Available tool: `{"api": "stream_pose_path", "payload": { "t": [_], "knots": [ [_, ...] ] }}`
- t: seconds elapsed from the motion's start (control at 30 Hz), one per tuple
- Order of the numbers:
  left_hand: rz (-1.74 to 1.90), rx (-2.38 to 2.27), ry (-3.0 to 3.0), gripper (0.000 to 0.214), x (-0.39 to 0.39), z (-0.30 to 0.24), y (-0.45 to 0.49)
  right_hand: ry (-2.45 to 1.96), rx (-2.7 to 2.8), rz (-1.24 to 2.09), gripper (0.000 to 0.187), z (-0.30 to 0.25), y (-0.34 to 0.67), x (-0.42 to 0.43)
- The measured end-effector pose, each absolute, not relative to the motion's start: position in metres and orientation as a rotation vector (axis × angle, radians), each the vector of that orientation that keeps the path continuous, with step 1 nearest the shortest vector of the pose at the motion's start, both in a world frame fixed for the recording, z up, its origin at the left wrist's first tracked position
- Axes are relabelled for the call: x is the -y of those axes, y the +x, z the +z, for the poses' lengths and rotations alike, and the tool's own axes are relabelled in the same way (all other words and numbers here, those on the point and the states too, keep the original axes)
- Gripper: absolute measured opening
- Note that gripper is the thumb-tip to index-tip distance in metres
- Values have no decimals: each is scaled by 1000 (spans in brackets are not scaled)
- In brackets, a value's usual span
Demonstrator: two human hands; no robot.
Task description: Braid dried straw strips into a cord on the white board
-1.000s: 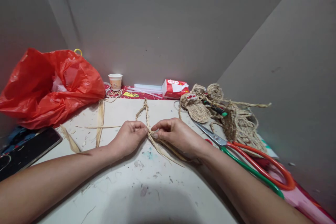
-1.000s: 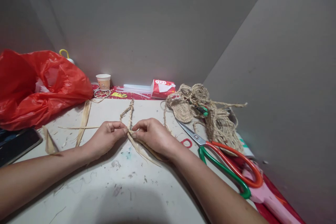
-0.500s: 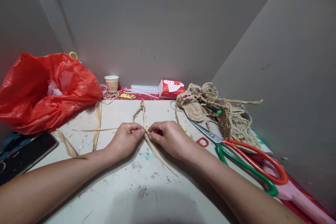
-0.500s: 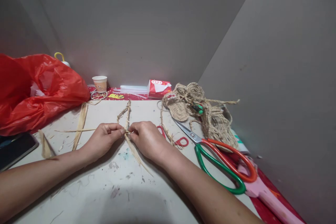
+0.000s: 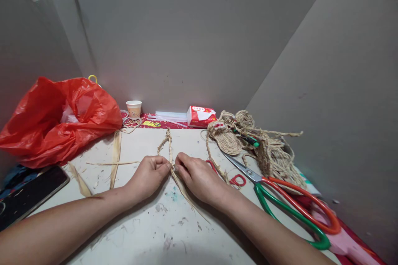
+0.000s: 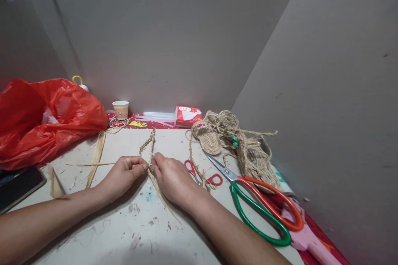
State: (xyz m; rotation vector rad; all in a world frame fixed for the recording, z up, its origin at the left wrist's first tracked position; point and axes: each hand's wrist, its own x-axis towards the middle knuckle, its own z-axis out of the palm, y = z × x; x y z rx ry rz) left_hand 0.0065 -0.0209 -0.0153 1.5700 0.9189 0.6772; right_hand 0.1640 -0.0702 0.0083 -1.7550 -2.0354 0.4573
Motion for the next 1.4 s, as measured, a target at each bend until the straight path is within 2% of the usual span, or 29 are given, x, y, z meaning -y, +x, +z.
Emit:
{"api": "stream_pose_path", "payload": {
  "t": [0.13, 0.3, 0.53, 0.63, 0.73, 0.87, 1.03, 1.23, 1.33, 1.4],
  "knots": [
    [686, -946, 1579, 26, 22, -15, 6, -1703, 1988, 580, 14, 14, 167, 69],
    [714, -965, 1672, 22, 24, -8, 6, -1671, 1981, 754, 29, 19, 170, 68],
    [666, -843, 1555, 20, 23, -8, 7, -1606, 1442, 1330, 26, 11, 148, 74],
    [630, -818, 1399, 21, 22, -9, 7, -1648, 1503, 1179, 32, 3, 141, 80],
    [605, -863, 1285, 18, 23, -6, 7, -1772, 1808, 714, 34, 0, 138, 86],
    [548, -920, 1175, 17, 24, -2, 8, -1989, 2141, 147, 25, 2, 134, 90],
    [532, -941, 1063, 14, 25, -1, 10, -2079, 2350, -96, 21, -1, 130, 92],
    [588, -987, 1046, 15, 30, -4, 12, -1938, 2460, -159, 22, -7, 119, 101],
    [630, -964, 1079, 21, 29, -4, 10, -1740, 2490, 112, 17, 10, 116, 114],
    [677, -947, 1134, 24, 27, -2, 7, -1612, 2414, 419, 24, 28, 123, 122]
  ]
}}
